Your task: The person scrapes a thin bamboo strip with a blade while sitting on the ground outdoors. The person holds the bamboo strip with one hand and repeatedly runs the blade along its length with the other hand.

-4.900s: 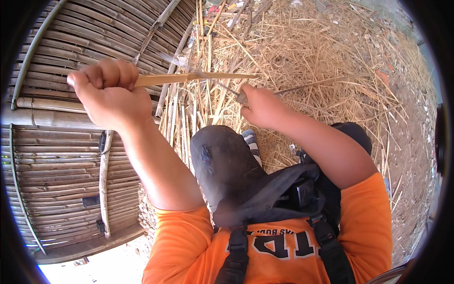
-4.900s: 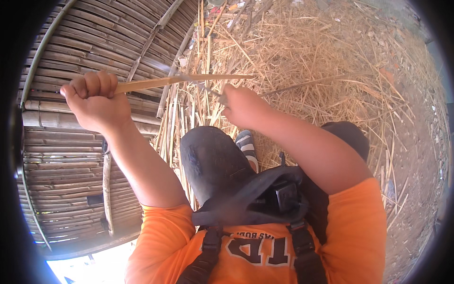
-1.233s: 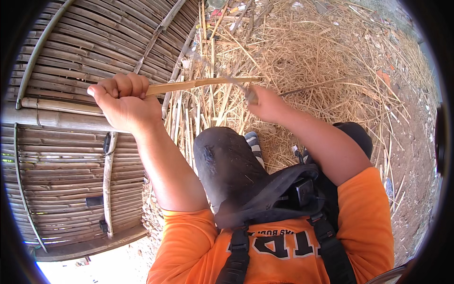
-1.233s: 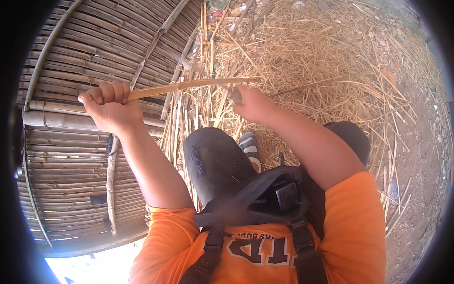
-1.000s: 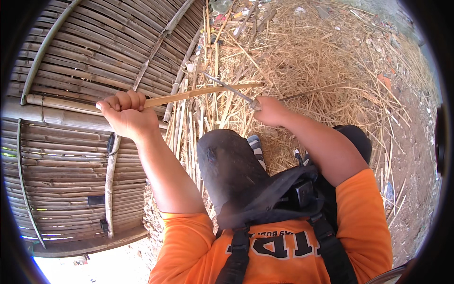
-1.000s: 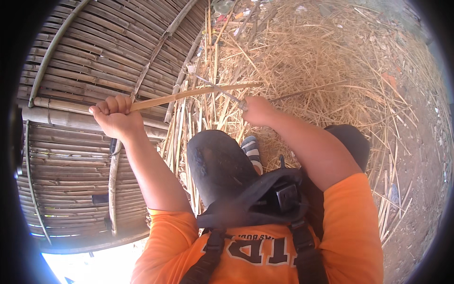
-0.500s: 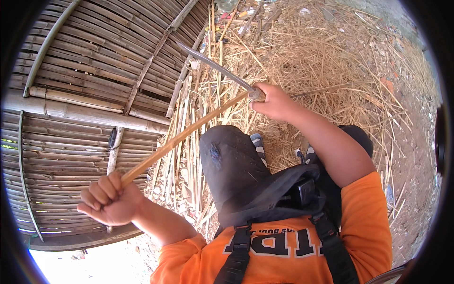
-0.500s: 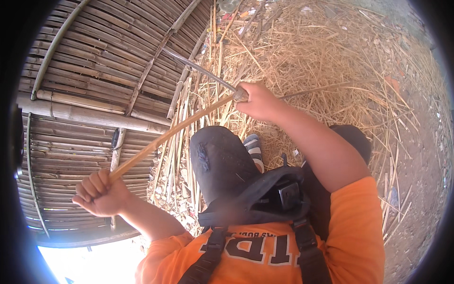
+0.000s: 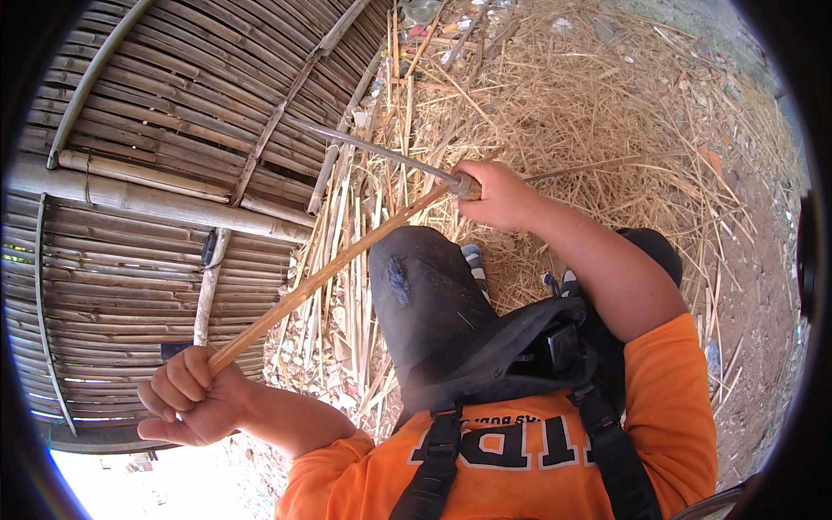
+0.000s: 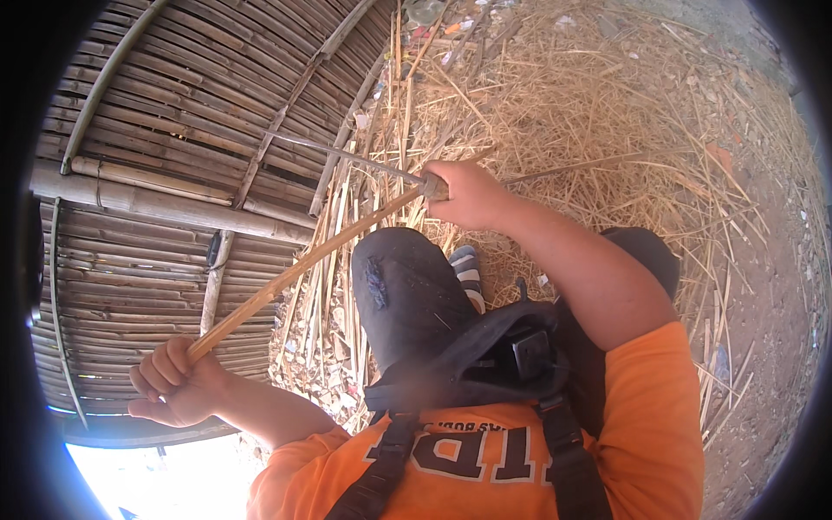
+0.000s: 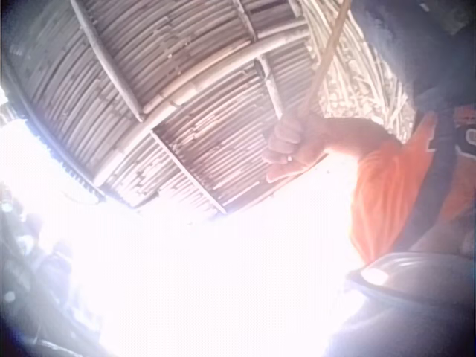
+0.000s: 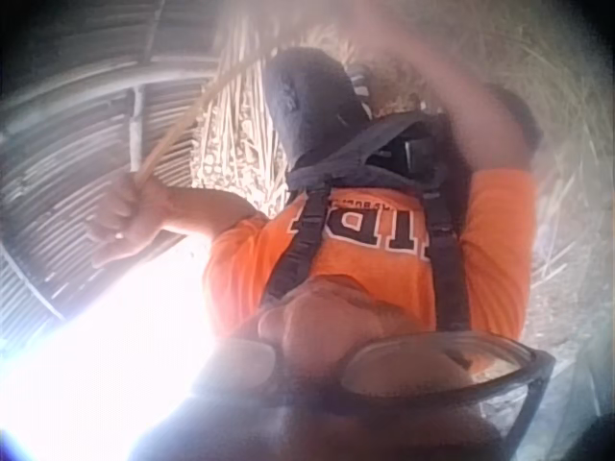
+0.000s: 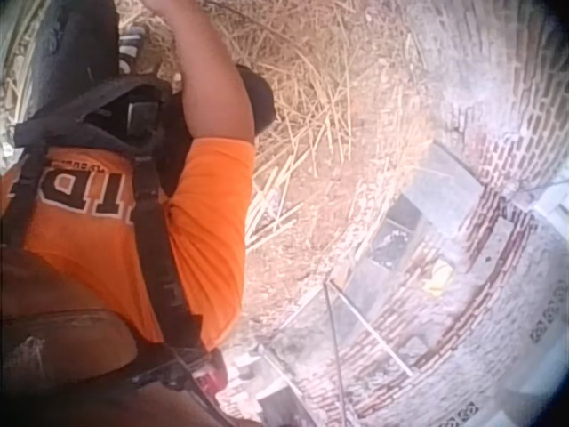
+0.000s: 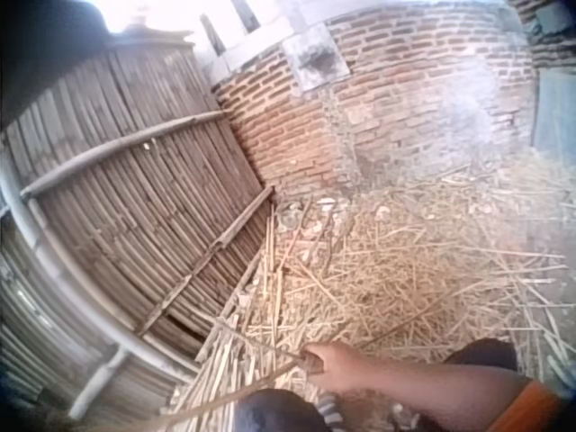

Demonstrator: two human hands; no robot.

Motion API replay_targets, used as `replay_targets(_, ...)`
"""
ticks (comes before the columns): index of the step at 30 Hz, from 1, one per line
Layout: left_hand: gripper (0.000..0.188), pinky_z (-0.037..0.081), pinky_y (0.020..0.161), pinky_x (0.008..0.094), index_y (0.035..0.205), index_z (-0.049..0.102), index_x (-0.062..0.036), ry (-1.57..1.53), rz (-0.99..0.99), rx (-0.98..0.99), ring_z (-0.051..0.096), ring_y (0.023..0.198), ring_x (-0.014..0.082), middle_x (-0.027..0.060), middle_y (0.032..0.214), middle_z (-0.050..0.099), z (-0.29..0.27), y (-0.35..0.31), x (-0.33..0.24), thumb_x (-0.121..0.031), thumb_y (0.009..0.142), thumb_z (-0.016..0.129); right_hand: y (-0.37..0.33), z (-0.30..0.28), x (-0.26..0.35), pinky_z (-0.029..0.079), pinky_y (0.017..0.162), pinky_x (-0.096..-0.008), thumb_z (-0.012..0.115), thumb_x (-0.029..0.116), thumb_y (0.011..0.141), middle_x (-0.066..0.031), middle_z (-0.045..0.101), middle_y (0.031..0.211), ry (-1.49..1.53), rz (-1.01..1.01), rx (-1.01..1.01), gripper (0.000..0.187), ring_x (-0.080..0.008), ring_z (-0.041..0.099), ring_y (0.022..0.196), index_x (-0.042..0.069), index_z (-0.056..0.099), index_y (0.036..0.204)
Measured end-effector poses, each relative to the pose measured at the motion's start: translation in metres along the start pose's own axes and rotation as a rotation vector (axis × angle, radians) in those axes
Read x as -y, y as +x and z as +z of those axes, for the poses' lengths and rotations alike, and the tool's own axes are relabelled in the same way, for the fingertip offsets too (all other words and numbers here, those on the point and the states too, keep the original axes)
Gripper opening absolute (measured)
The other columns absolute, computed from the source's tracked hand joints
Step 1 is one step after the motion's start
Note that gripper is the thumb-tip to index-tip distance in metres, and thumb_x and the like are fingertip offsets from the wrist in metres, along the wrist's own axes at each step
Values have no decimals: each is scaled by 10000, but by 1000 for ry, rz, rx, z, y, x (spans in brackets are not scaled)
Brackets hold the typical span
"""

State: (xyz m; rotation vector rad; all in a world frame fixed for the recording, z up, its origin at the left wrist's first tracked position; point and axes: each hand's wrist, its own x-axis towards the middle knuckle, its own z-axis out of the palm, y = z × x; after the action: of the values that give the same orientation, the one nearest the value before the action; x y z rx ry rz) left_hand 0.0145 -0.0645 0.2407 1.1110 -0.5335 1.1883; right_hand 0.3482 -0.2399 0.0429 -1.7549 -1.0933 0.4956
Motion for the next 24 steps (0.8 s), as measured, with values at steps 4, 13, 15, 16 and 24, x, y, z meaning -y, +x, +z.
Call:
replay_targets(4, 502, 177, 463, 243, 679, 347, -203, 15, 3, 24, 219, 442, 53, -82, 514, 284, 4, -3, 8, -478, 933, 681, 2, 3, -11, 482, 658, -346, 750, 167, 810, -110, 648, 774, -33, -199, -109, 311, -185, 615, 690, 7, 640, 1053)
replay_targets(13, 526, 152, 456, 247, 667, 316, -201, 54, -35, 71, 219, 442, 54, -78, 521, 273, 14, -11, 36, -493, 949, 651, -16, -13, 24, 484, 640, -384, 748, 188, 808, -122, 650, 735, -48, -175, 118, 285, -260, 642, 672, 16, 639, 1007)
replay_targets(15, 522, 157, 460, 245, 658, 303, -200, 196, -9, -148, 208, 452, 55, -77, 523, 255, 12, -14, 47, -478, 978, 607, -18, -4, 21, 484, 635, -391, 748, 194, 806, -124, 640, 706, -3, -194, 127, 298, -272, 642, 662, 19, 633, 1018)
replay_targets(16, 522, 160, 462, 244, 653, 297, -199, 266, 5, -258, 203, 457, 56, -77, 524, 246, 11, -15, 52, -470, 993, 585, -20, 0, 21, 491, 644, -398, 745, 200, 810, -140, 645, 723, -25, -189, 146, 318, -285, 652, 681, 18, 629, 1043)
replay_targets(24, 503, 180, 484, 267, 639, 282, -209, 231, 45, -266, 185, 479, 85, -59, 532, 218, 9, 5, 47, -420, 1008, 552, -6, 11, -12, 537, 725, -484, 709, 194, 810, -225, 675, 847, -279, -1, 114, 388, -399, 688, 818, 4, 598, 1131)
